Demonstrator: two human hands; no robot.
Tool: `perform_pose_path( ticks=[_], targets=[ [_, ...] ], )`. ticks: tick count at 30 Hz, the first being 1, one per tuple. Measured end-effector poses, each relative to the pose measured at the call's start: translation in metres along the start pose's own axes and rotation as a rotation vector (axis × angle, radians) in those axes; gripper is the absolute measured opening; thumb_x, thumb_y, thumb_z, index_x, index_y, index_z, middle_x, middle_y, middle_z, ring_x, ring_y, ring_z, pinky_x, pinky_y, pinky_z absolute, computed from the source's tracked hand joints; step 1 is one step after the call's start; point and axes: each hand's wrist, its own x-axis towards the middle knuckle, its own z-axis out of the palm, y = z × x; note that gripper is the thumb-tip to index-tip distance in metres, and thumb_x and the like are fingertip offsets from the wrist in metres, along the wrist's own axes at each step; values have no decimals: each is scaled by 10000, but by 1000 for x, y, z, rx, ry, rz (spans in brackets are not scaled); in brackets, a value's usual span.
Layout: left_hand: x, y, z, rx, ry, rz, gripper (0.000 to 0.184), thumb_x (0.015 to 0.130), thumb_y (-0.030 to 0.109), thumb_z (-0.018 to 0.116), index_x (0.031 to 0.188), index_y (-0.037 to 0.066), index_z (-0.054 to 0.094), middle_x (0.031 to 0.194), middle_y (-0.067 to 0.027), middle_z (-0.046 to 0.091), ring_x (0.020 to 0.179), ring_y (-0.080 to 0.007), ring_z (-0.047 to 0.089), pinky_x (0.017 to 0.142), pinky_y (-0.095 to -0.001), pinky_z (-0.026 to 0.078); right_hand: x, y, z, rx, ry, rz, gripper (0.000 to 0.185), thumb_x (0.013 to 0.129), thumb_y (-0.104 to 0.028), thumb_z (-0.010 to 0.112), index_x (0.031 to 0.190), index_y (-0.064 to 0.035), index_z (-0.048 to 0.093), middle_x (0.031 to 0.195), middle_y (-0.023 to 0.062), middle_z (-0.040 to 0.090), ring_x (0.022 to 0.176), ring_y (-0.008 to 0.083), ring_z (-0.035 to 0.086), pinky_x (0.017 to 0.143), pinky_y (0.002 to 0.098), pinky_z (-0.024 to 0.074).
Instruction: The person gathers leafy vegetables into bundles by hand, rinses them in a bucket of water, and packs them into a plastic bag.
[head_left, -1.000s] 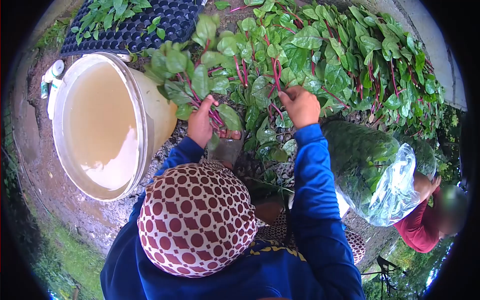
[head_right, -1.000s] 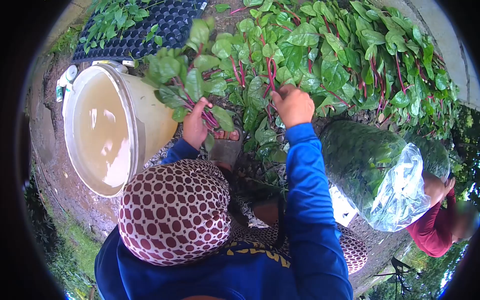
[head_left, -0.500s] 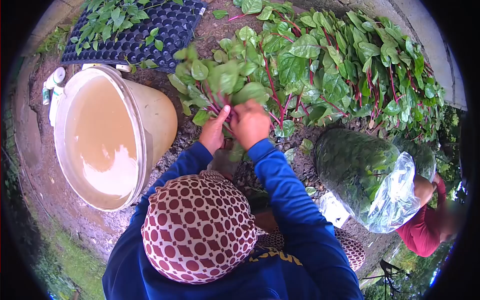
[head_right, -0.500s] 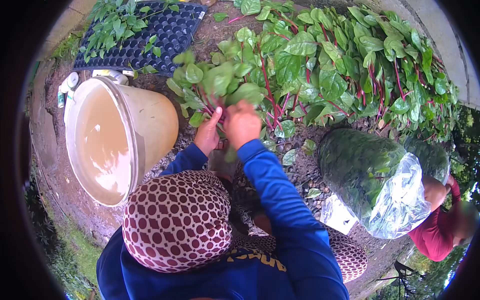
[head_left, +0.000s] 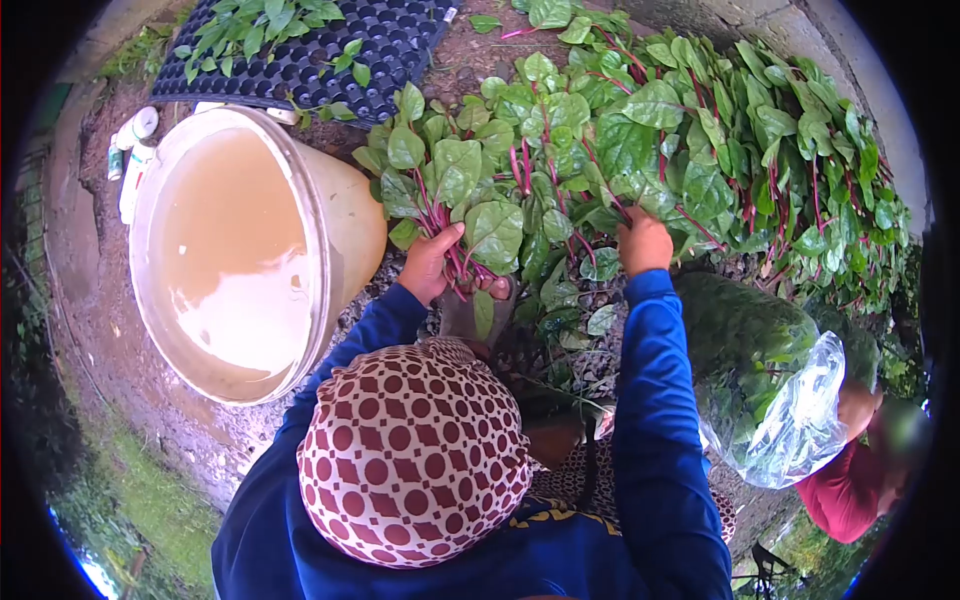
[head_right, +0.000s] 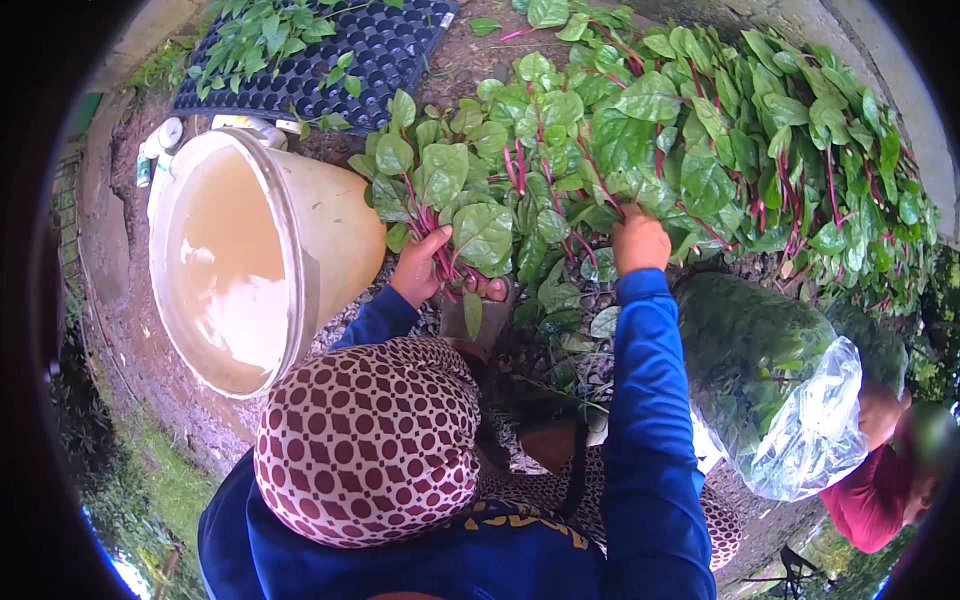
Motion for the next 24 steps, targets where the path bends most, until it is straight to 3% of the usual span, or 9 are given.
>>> perform_pose_path(
  ticks=[2, 3, 6, 7, 12, 13, 16, 21, 24],
  targets=[
    [-4, 4, -1, 0, -32, -23, 305, 865, 117, 619, 1148, 22, 555, 1067, -64, 625, 930, -184, 613, 786, -358, 513, -1, 19, 9, 302, 82, 7, 309, 772, -226, 661, 1061, -121, 625, 810, 155, 661, 780, 329, 655, 728, 422, 507],
    [-6, 3, -1, 0, -36, -21, 312, 865, 117, 619, 1154, 20, 551, 1073, -62, 623, 936, -183, 612, 790, -356, 513, -6, 18, 6, 514, 214, -32, 201, 846, -245, 626, 955, -76, 627, 656, 103, 626, 580, 236, 616, 554, 349, 485],
    [-4, 0, -1, 1, -38, -4, 312, 868, 128, 623, 1158, 39, 551, 1071, -53, 622, 934, -174, 611, 788, -351, 514, -23, 7, -14, 1518, 136, 350, 208, 899, -256, 582, 820, -63, 591, 542, 7, 507, 435, 102, 454, 410, 244, 352],
    [-2, -1, -2, 9, -29, -6, 308, 870, 134, 624, 1156, 46, 553, 1064, -51, 623, 924, -172, 614, 781, -348, 516, -31, -16, -25, 1588, 266, 357, 244, 926, -256, 551, 743, -96, 531, 539, -58, 393, 422, 16, 316, 379, 195, 218],
    [-4, -4, 10, 4, 22, -24, 245, 872, 168, 636, 1092, 75, 579, 967, -29, 636, 819, -159, 624, 705, -323, 525, -40, -102, 29, 1052, 470, -62, 224, 911, -200, 519, 1035, -98, 675, 728, 91, 669, 493, 190, 556, 473, 351, 446],
    [-5, -6, 9, 1, 41, -25, 228, 872, 176, 638, 1070, 77, 586, 943, -25, 637, 796, -157, 623, 687, -320, 525, -59, -131, -2, 800, 142, 98, 200, 885, -182, 521, 1005, -148, 677, 745, 139, 659, 519, 266, 593, 513, 395, 474],
    [2, -16, -3, -65, 75, -73, 178, 869, 173, 640, 1014, 77, 602, 891, -19, 635, 754, -154, 618, 654, -315, 521, -83, -171, 51, 720, 154, -341, 204, 863, -207, 510, 977, -153, 670, 793, 153, 648, 652, 345, 620, 601, 458, 499],
    [-10, 6, -6, 23, 133, 9, 171, 860, 106, 619, 1022, 52, 605, 919, -38, 638, 784, -169, 622, 697, -330, 522, -64, -139, 26, 738, 55, -384, 236, 850, -305, 574, 979, -132, 668, 879, 142, 660, 738, 321, 637, 679, 422, 510],
    [-7, 5, 1, 19, 114, 134, 199, 863, 101, 613, 1052, 41, 594, 963, -45, 633, 829, -170, 619, 724, -336, 523, -26, -78, 33, 612, 200, -9, 169, 814, -268, 626, 851, -114, 686, 873, 138, 666, 746, 322, 640, 681, 409, 511]
  ],
)
